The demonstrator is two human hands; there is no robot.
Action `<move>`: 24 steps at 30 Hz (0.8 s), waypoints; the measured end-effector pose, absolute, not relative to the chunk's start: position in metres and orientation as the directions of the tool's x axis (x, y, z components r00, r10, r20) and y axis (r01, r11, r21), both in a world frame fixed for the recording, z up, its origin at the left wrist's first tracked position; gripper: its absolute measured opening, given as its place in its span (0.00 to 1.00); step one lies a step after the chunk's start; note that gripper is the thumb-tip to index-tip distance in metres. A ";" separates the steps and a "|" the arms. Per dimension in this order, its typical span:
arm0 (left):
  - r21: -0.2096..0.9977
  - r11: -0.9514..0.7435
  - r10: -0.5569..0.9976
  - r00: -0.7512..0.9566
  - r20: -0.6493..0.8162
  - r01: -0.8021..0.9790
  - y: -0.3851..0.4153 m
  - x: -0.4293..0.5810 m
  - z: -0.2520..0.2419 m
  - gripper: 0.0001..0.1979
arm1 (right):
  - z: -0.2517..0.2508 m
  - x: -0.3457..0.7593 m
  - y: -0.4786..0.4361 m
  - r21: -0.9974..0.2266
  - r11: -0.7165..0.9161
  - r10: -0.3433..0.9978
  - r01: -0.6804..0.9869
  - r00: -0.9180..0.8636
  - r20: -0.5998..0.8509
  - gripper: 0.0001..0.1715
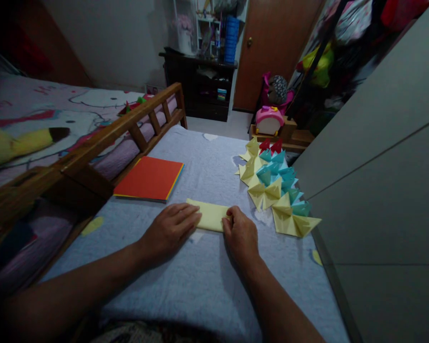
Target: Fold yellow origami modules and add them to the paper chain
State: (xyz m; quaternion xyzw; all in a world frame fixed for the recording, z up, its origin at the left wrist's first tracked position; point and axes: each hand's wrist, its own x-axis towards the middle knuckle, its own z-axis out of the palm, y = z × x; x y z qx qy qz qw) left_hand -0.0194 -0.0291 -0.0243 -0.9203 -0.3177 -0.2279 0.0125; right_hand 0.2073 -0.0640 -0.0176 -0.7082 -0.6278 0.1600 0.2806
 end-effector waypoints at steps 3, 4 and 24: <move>0.147 -0.855 0.514 0.769 0.380 0.498 -0.029 -0.018 -0.030 0.16 | -0.018 0.208 -0.063 -0.604 -0.057 0.977 0.795 0.168 0.128 0.10; 0.154 -0.853 0.519 0.777 0.357 0.499 -0.030 -0.018 -0.030 0.17 | -0.018 0.208 -0.063 -0.605 -0.059 0.977 0.794 0.171 0.129 0.10; 0.165 -0.792 0.608 0.783 0.131 0.588 -0.034 -0.019 -0.028 0.27 | -0.012 0.211 -0.064 -0.701 -0.074 0.974 0.710 0.201 0.101 0.17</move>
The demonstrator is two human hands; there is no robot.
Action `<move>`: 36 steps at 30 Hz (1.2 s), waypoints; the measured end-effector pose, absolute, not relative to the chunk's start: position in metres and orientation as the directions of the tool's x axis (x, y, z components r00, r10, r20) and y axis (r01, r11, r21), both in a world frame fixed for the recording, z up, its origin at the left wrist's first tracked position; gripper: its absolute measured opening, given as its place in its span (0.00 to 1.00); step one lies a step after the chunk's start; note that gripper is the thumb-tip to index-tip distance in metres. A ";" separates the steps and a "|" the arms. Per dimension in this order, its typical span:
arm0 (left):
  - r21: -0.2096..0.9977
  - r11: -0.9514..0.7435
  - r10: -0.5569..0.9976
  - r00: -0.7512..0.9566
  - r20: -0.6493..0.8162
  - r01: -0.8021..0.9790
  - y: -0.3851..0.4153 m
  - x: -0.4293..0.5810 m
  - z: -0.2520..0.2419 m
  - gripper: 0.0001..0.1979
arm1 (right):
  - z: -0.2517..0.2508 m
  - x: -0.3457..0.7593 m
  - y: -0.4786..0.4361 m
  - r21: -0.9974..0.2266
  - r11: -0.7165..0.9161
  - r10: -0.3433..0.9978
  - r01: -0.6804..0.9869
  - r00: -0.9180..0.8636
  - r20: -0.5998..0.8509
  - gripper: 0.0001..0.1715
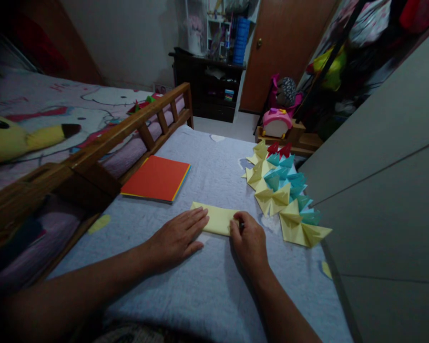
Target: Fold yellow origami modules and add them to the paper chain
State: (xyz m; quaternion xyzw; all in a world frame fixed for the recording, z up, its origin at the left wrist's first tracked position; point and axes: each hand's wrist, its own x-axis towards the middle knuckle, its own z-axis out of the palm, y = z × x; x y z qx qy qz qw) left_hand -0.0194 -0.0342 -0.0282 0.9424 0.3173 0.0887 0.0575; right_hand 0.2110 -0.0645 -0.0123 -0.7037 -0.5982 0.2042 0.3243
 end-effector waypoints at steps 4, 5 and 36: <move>0.173 -0.785 0.616 0.779 0.116 0.594 -0.034 -0.020 -0.027 0.28 | -0.013 0.212 -0.065 -0.700 -0.066 0.976 0.711 0.191 0.102 0.20; 0.173 -0.784 0.617 0.779 0.111 0.596 -0.034 -0.020 -0.026 0.28 | -0.013 0.212 -0.065 -0.699 -0.064 0.976 0.712 0.190 0.104 0.20; 0.188 -0.784 0.616 0.778 0.122 0.591 -0.032 -0.021 -0.025 0.27 | -0.017 0.214 -0.067 -0.684 -0.039 0.978 0.728 0.167 0.121 0.19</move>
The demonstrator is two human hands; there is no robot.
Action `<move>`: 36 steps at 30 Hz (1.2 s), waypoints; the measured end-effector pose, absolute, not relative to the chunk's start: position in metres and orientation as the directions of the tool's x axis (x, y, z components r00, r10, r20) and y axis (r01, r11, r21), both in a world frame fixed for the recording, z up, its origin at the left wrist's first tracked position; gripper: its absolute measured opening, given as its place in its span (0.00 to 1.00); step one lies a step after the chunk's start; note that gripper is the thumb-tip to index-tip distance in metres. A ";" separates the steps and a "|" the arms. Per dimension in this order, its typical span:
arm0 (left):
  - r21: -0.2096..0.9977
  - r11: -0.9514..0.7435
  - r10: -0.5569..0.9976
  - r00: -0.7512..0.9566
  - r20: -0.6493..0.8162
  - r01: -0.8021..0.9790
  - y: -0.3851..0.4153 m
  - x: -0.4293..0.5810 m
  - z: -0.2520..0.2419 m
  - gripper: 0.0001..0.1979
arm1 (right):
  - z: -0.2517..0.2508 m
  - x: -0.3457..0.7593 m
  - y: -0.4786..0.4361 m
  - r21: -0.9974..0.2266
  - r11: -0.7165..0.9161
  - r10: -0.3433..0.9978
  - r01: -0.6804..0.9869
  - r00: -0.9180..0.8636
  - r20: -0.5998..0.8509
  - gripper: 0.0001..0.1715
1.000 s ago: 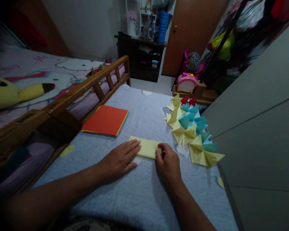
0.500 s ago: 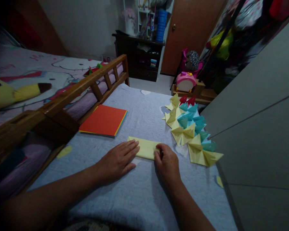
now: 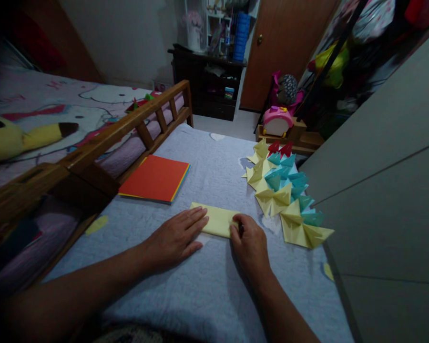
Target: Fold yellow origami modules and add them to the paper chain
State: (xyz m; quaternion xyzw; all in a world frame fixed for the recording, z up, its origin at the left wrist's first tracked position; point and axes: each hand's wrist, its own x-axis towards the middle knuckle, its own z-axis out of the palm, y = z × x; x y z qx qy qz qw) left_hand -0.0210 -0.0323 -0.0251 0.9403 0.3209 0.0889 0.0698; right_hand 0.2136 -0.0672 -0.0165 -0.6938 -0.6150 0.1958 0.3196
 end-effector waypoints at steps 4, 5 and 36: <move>0.194 -0.786 0.614 0.779 0.128 0.588 -0.032 -0.021 -0.026 0.27 | -0.017 0.214 -0.067 -0.680 -0.041 0.974 0.732 0.180 0.135 0.18; 0.194 -0.786 0.613 0.780 0.123 0.587 -0.032 -0.021 -0.026 0.28 | -0.017 0.214 -0.067 -0.680 -0.044 0.974 0.732 0.183 0.134 0.18; 0.191 -0.777 0.626 0.770 0.124 0.600 -0.029 -0.020 -0.025 0.29 | -0.014 0.212 -0.068 -0.760 -0.101 0.965 0.642 0.249 0.082 0.21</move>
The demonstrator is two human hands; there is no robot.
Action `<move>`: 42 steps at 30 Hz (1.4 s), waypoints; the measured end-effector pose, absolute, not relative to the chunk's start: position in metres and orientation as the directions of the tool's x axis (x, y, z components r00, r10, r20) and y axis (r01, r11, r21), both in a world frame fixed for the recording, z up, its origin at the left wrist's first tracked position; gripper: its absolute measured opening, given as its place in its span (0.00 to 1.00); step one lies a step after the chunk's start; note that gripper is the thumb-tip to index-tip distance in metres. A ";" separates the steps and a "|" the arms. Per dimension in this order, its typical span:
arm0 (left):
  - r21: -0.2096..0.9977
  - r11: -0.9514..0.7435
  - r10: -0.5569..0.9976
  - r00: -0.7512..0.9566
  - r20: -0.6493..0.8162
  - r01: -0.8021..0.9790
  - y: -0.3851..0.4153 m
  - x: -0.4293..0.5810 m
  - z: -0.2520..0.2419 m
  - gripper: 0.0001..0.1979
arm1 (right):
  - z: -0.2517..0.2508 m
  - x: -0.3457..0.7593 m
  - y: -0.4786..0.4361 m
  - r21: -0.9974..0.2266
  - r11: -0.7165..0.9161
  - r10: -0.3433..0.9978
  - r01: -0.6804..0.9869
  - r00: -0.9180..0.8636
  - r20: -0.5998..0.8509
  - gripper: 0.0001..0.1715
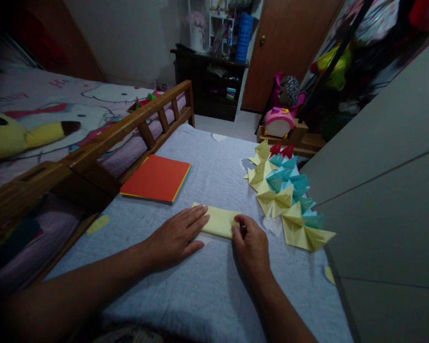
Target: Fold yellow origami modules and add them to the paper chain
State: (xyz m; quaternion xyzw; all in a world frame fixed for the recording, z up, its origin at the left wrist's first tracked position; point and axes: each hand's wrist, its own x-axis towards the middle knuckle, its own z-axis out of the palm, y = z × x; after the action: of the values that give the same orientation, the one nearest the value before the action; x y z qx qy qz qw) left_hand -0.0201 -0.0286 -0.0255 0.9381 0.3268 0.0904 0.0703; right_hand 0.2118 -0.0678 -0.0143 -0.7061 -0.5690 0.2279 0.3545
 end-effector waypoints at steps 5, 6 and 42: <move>0.195 -0.777 0.624 0.775 0.102 0.599 -0.028 -0.020 -0.023 0.30 | -0.016 0.212 -0.068 -0.743 -0.087 0.967 0.664 0.236 0.097 0.20; 0.196 -0.778 0.621 0.777 0.098 0.597 -0.028 -0.021 -0.022 0.30 | -0.016 0.213 -0.068 -0.739 -0.079 0.968 0.669 0.230 0.104 0.19; 0.189 -0.816 0.573 0.810 0.128 0.547 -0.029 -0.028 -0.035 0.36 | -0.016 0.212 -0.077 -0.561 0.108 0.972 0.821 0.032 0.234 0.13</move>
State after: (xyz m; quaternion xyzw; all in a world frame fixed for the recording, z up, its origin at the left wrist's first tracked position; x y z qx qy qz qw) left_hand -0.0281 -0.0290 -0.0345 0.9485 0.2951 0.0900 0.0718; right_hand 0.2117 -0.0767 -0.0165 -0.6554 -0.6837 0.1281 0.2942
